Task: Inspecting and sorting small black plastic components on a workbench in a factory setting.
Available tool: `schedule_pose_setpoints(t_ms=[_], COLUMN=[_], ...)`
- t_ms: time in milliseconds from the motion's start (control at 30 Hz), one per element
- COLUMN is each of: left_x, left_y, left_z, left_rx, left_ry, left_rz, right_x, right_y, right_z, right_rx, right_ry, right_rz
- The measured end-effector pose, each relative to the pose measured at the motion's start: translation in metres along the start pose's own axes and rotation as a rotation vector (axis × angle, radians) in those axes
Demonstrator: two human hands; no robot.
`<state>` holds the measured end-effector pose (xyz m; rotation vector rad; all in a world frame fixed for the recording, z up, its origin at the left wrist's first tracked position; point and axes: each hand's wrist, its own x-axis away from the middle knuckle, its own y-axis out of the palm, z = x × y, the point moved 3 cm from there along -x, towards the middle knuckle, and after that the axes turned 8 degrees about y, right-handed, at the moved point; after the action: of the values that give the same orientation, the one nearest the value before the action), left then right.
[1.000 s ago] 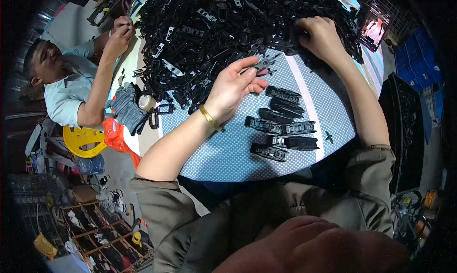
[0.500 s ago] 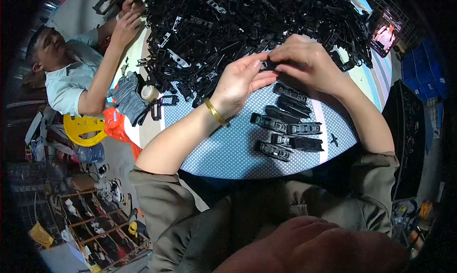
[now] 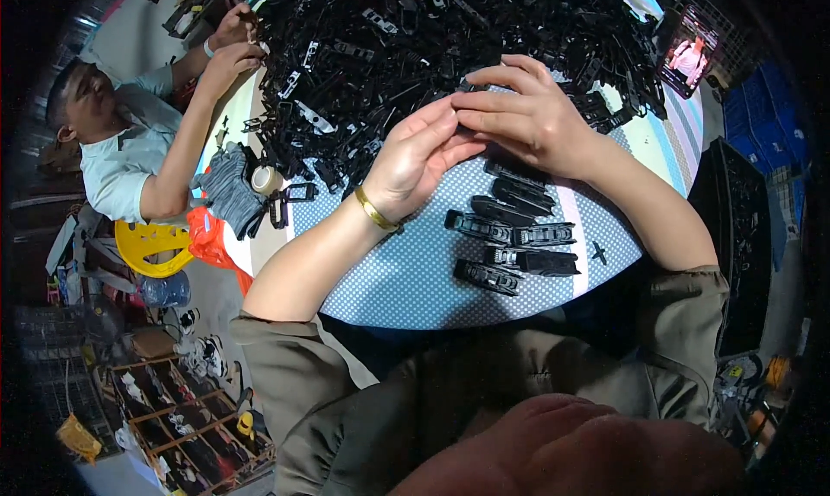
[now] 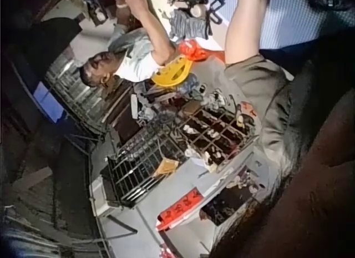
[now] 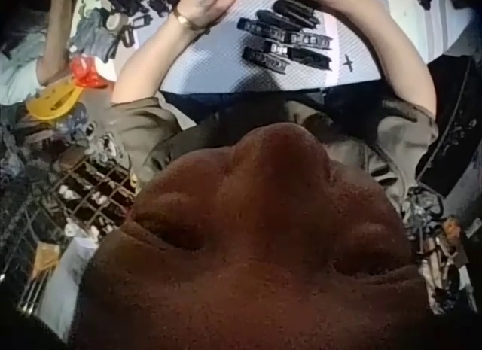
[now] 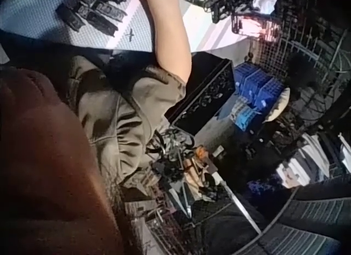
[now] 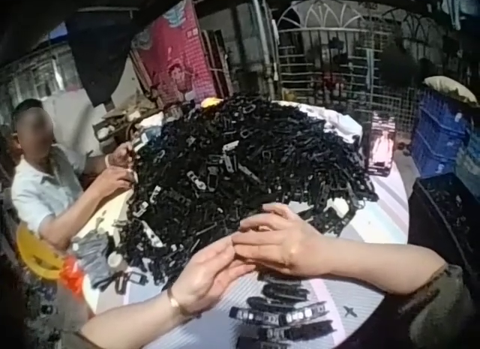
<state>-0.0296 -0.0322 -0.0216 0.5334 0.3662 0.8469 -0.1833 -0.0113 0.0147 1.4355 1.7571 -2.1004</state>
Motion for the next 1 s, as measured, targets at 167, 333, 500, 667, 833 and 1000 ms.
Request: schedule_pose_setpoints(t_ms=[167,333,500,667,833,1000], left_x=[0.0,-0.004,-0.003,-0.001,0.0,0.0], left_y=[0.002,-0.006,-0.002,0.0,-0.001,0.004], left_z=[-0.004,0.0,0.0,0.003,0.005,0.006], left_rx=[-0.086,-0.085,-0.219,-0.348,-0.235,-0.386], left_ry=[-0.018,0.05,0.054,0.122,0.124,0.234], left_rz=[0.047,0.12,0.212,0.247,0.238,0.156], right_x=[0.002,0.014,0.009,0.007,0.007,0.012], right_y=[-0.021,-0.012,-0.001,-0.005,-0.007,0.002], right_z=[0.028,0.052,0.036,0.018,0.025,0.037], right_rx=[-0.525,-0.582,-0.432,-0.191,-0.466,-0.782], right_ry=[0.475,0.71,0.654,0.47,0.641,0.946], right_rz=[0.139,-0.134,-0.093,0.037,-0.029,-0.186])
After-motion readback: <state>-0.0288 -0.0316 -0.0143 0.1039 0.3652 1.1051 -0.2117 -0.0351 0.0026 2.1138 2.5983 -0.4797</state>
